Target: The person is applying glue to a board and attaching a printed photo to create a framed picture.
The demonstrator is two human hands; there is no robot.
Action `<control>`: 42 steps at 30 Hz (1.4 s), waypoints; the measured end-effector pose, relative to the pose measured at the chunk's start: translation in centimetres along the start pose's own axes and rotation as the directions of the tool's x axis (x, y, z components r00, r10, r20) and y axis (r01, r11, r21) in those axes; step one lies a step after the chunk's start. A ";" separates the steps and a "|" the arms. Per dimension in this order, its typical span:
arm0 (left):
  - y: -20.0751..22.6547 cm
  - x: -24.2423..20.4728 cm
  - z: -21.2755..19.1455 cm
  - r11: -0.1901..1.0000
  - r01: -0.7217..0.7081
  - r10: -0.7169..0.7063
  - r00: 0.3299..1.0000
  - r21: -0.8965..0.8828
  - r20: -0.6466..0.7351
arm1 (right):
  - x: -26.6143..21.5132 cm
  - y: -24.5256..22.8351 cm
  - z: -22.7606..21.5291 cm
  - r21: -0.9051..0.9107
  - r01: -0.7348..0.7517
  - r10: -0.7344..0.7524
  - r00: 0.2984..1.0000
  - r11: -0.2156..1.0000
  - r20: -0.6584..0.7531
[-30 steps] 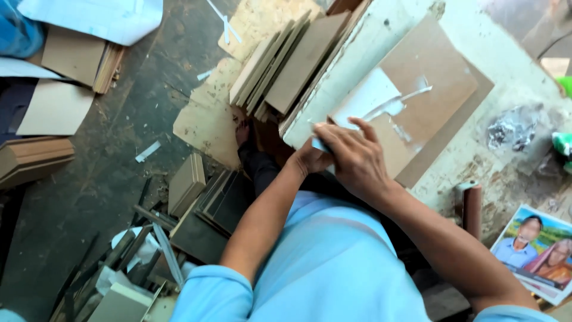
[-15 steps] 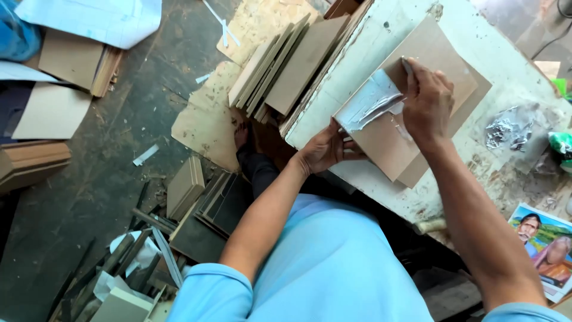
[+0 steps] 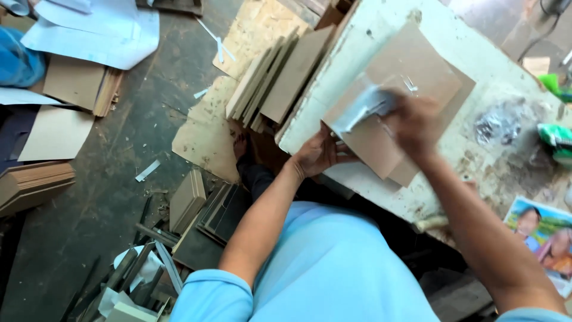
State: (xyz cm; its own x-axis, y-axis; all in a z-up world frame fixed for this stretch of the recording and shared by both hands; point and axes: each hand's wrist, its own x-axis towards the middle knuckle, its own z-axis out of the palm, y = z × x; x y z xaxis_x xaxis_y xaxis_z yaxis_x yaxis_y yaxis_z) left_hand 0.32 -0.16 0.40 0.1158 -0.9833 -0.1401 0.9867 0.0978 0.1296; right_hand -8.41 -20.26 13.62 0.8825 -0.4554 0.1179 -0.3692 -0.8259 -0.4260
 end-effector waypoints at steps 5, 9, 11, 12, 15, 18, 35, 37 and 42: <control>-1.3 -0.1 -1.7 1.000 -0.021 0.021 0.995 0.002 -0.094 | -2.8 -8.6 -3.1 0.177 0.540 -0.563 0.818 0.823 0.119; -0.3 -0.4 0.6 1.000 0.010 -0.010 1.000 0.002 -0.003 | -3.1 3.1 -0.3 -0.091 0.178 -0.183 0.982 0.980 -0.051; 0.1 -0.2 0.6 1.000 -0.021 0.019 0.993 0.016 0.120 | -2.5 3.2 -0.5 -0.051 0.077 -0.078 0.997 0.996 -0.020; 0.3 -0.1 0.6 1.000 -0.019 0.017 0.992 0.022 0.122 | -2.5 0.1 -0.8 -0.050 0.077 -0.078 0.997 0.996 -0.027; -0.7 -0.6 0.2 1.000 0.026 -0.026 1.000 0.002 -0.015 | -4.3 -7.0 -2.1 0.023 0.295 -0.292 0.953 0.955 -0.074; -0.1 -0.4 0.2 0.998 -0.008 0.011 0.999 0.063 -0.052 | -4.5 -5.4 -2.4 0.102 0.525 -0.525 0.850 0.845 -0.030; 0.9 -0.7 2.2 0.989 0.043 -0.039 0.999 0.143 -0.030 | -7.2 3.1 0.0 -0.140 0.129 -0.134 0.991 0.982 -0.028; 0.1 -0.8 0.5 0.990 0.057 -0.050 0.997 0.125 -0.057 | -8.0 -2.2 -2.4 0.000 0.217 -0.217 0.974 0.976 -0.071; 0.2 -1.0 0.5 0.997 0.070 -0.065 0.992 0.045 -0.105 | -7.9 1.3 -1.9 -0.071 0.452 -0.458 0.883 0.889 -0.107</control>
State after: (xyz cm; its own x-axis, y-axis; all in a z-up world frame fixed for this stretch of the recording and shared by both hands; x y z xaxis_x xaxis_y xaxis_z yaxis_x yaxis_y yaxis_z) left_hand 0.38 0.80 1.05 0.0626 -0.9661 -0.2505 0.9863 0.0214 0.1639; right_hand -16.40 -18.36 13.81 0.9165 -0.0595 0.3955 0.0504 -0.9638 -0.2618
